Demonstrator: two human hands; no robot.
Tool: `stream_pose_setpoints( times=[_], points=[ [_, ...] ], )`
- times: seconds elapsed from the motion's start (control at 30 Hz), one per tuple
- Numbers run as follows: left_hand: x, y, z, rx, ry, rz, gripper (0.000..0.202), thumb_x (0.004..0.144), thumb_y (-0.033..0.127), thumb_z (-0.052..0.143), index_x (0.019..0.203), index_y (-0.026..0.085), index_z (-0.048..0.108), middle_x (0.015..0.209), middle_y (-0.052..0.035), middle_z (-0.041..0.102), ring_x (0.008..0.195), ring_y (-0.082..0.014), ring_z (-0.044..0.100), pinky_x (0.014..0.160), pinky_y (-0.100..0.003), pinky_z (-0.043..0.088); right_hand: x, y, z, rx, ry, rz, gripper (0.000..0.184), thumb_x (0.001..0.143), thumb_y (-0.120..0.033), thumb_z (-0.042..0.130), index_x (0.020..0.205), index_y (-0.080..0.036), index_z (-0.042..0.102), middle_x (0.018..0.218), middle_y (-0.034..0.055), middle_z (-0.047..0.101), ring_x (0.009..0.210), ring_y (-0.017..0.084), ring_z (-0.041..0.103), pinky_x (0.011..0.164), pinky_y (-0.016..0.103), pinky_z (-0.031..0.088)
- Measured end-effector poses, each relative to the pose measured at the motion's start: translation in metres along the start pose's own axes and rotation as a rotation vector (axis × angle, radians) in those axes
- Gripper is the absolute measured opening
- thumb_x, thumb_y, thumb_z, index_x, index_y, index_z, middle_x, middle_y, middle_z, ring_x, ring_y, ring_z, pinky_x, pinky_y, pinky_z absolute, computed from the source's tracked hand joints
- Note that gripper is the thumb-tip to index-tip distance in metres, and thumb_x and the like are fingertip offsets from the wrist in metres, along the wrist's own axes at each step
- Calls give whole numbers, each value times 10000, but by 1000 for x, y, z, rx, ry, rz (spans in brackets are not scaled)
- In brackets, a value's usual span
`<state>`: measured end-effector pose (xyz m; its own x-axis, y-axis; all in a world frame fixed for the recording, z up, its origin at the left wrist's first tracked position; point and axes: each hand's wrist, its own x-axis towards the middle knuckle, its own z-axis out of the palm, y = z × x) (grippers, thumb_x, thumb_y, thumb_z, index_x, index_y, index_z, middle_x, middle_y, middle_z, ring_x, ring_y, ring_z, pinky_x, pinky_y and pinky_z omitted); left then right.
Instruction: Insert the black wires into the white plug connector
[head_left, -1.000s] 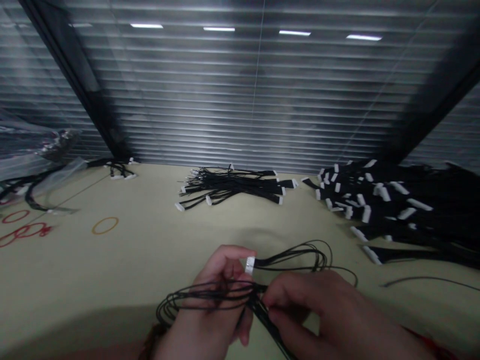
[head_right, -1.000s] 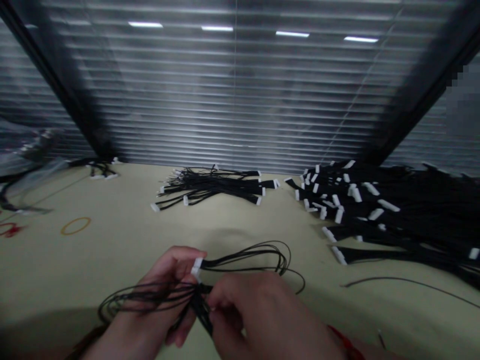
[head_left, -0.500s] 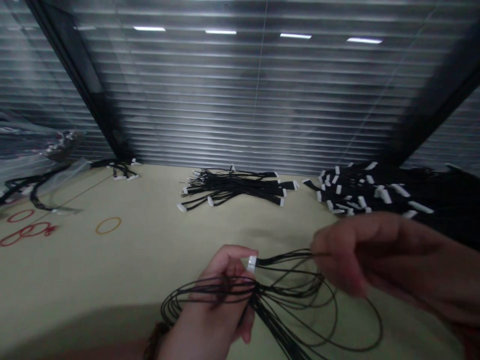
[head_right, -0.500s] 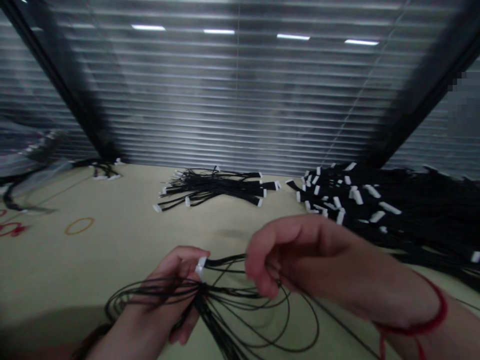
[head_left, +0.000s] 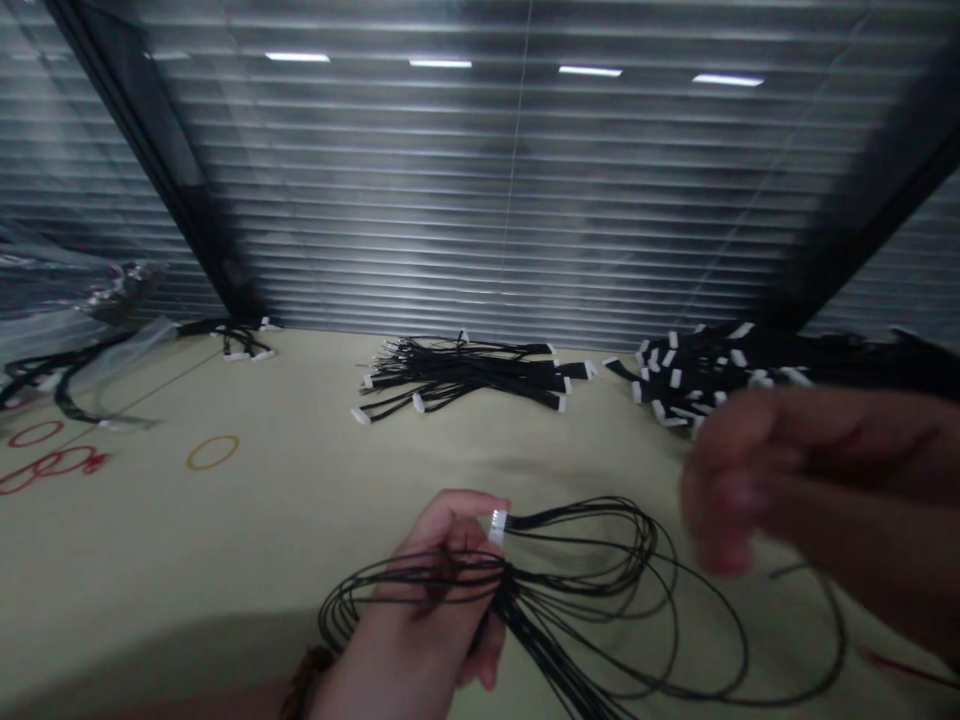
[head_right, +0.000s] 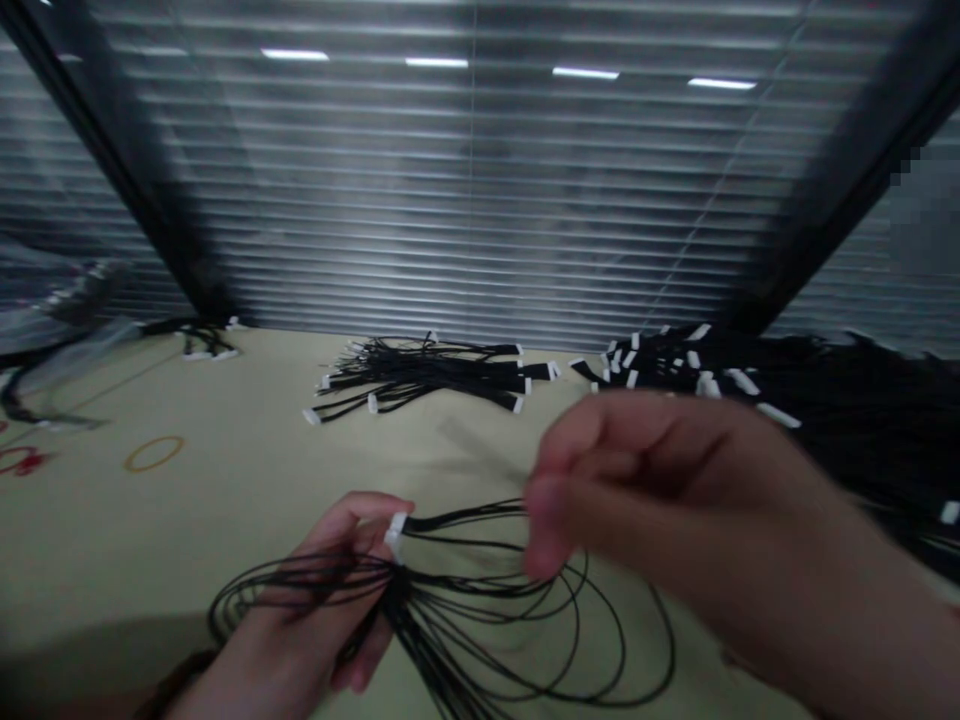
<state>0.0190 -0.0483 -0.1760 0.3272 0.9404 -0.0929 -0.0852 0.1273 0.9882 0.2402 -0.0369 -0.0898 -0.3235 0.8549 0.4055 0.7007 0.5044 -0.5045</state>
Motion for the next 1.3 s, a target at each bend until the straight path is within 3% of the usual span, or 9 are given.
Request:
stream_pose_setpoints(
  times=[0.03, 0.1, 0.23, 0.43, 0.67, 0.97, 1.13, 1.3],
  points=[
    [0, -1, 0, 10, 4, -5, 172, 930, 355, 383, 964, 215, 478, 500, 88, 374, 392, -58, 314, 363, -163, 242, -4, -9, 11, 105, -119, 6, 188, 853, -255, 507, 681, -235, 579, 523, -72, 566, 448, 55, 538, 419, 129, 397],
    [-1, -2, -1, 17, 1, -11, 171, 934, 358, 376, 965, 221, 474, 493, 87, 371, 395, -62, 323, 369, -165, 248, -12, -23, 32, 43, -119, -25, 166, 779, -134, 507, 655, -233, 555, 538, -91, 558, 446, 54, 515, 408, 147, 370],
    [-3, 1, 0, -24, -33, -7, 162, 922, 366, 406, 957, 221, 471, 509, 81, 387, 397, -65, 324, 374, -176, 256, -23, -26, 55, -168, -15, -131, 144, 770, -138, 446, 682, -222, 522, 588, -65, 546, 500, 100, 523, 461, 216, 386],
    [-2, 8, 3, -55, -37, -21, 197, 909, 379, 417, 964, 196, 468, 478, 91, 362, 390, -68, 298, 390, -189, 263, -27, -19, 51, -220, -27, -146, 155, 747, -130, 417, 661, -224, 506, 570, -60, 531, 472, 110, 511, 426, 227, 359],
    [-5, 2, 1, -69, -24, -26, 165, 913, 375, 429, 933, 217, 474, 488, 93, 369, 384, -60, 296, 368, -172, 234, -24, -22, 51, -178, -51, -130, 164, 763, -120, 430, 662, -215, 518, 581, -56, 534, 492, 102, 502, 453, 222, 349],
    [-4, 8, 4, -63, -6, -24, 263, 893, 439, 446, 993, 211, 530, 514, 85, 369, 390, -57, 307, 374, -172, 250, -24, -23, 48, -103, -148, -43, 191, 766, -121, 408, 631, -216, 505, 571, -63, 538, 476, 93, 486, 441, 215, 320],
    [-1, 11, 5, -107, -7, -12, 220, 873, 372, 498, 1009, 205, 544, 542, 80, 376, 375, -45, 286, 356, -165, 239, -25, -22, 49, -84, -168, -25, 170, 726, -112, 433, 627, -225, 513, 577, -66, 537, 492, 101, 488, 449, 213, 323],
    [-2, 10, 6, -122, 0, -17, 183, 854, 352, 517, 948, 195, 508, 509, 86, 385, 360, -48, 316, 349, -157, 248, -22, -23, 48, -94, -156, -33, 183, 781, -138, 407, 646, -217, 504, 588, -52, 538, 492, 107, 490, 453, 219, 339]
  ],
)
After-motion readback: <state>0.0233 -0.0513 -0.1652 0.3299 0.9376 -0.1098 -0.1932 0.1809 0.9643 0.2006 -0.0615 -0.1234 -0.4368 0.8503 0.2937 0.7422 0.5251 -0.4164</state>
